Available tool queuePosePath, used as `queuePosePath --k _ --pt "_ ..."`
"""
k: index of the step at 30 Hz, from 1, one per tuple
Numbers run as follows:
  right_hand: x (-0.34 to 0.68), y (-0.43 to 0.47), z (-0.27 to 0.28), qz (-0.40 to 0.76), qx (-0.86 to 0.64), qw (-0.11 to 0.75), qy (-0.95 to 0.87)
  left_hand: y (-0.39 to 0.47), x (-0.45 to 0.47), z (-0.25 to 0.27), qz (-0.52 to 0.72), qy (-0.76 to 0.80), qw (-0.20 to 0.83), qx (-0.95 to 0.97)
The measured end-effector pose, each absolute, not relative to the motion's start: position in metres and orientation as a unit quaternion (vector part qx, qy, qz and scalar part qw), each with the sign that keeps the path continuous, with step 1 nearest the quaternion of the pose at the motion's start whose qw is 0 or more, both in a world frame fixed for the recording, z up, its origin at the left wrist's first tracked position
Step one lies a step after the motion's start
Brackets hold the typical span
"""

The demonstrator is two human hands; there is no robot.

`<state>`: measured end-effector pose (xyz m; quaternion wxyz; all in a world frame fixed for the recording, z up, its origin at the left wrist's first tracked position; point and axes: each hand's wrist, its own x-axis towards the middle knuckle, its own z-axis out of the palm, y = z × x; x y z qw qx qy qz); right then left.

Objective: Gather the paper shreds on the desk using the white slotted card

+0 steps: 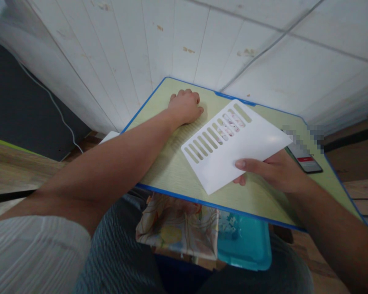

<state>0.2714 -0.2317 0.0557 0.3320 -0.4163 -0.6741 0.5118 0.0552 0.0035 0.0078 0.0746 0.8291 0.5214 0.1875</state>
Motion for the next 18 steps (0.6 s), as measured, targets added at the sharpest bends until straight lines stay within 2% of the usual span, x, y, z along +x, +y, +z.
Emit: queuePosePath --k 9,18 --pt "0.263 -0.236 0.050 0.504 -0.425 0.306 -0.687 -0.011 0.055 0.022 0.169 0.529 0.080 0.828" --pt "0.262 -0.237 0.053 0.507 -0.432 0.297 -0.684 0.000 0.056 0.013 0.176 0.533 0.090 0.823"
